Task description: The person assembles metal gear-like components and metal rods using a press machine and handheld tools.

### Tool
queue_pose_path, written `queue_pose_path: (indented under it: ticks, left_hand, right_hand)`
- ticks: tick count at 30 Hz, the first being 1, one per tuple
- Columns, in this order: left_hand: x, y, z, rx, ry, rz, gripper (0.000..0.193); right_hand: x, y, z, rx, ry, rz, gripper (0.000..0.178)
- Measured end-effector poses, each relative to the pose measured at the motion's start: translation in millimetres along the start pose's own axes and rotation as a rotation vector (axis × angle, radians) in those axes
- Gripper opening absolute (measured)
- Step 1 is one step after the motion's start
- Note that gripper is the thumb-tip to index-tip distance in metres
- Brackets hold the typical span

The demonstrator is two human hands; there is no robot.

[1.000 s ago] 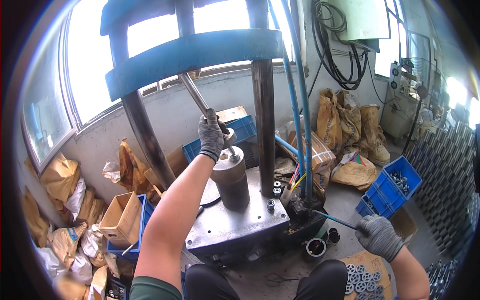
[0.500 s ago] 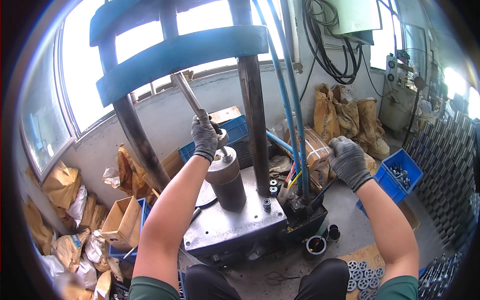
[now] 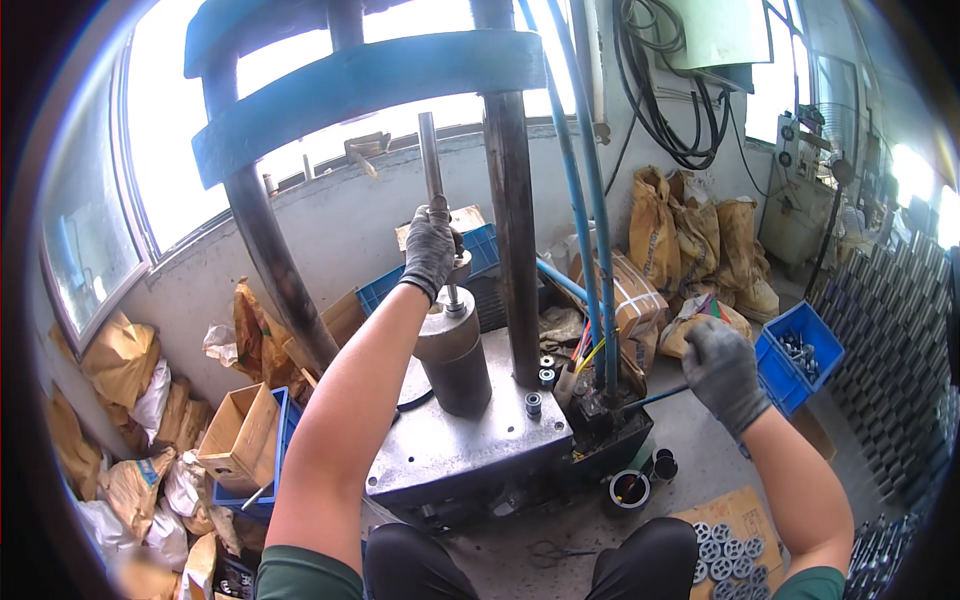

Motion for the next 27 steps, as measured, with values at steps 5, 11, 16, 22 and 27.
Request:
queue_pose_path:
  ticks: [5, 11, 16, 22, 27]
  left_hand:
    - [-13, 5, 2, 0.020, -0.012, -0.131, 0.052]
    - [-14, 4, 0, 0.020, -0.008, -0.152, 0.052]
    - [-8, -3, -6, 0.021, -0.013, -0.077, 0.050]
    - [-7, -1, -5, 0.009, 0.023, -0.038, 0.055]
    - [-9, 1, -1, 0.020, 0.011, -0.043, 0.056]
  right_hand:
    - [-23, 13, -48, -0.007, 0.069, 0.050, 0.013]
    - [-14, 10, -78, 0.054, 0.414, 0.005, 0.024]
    - [0, 21, -100, -0.021, 0.754, 0.130, 0.037]
    - [-1, 42, -137, 0.004, 0.946, 0.135, 0.036]
    - [12, 43, -195, 0.031, 1.173, 0.220, 0.033]
Point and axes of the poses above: each hand's wrist, its own z-axis towards the middle knuckle, its own x-axis out of the palm, y = z × x, the point moved 8 cm from there along z, towards the middle knuckle, and after that the axes turned 4 degrees about -x, right-handed, at the moved point
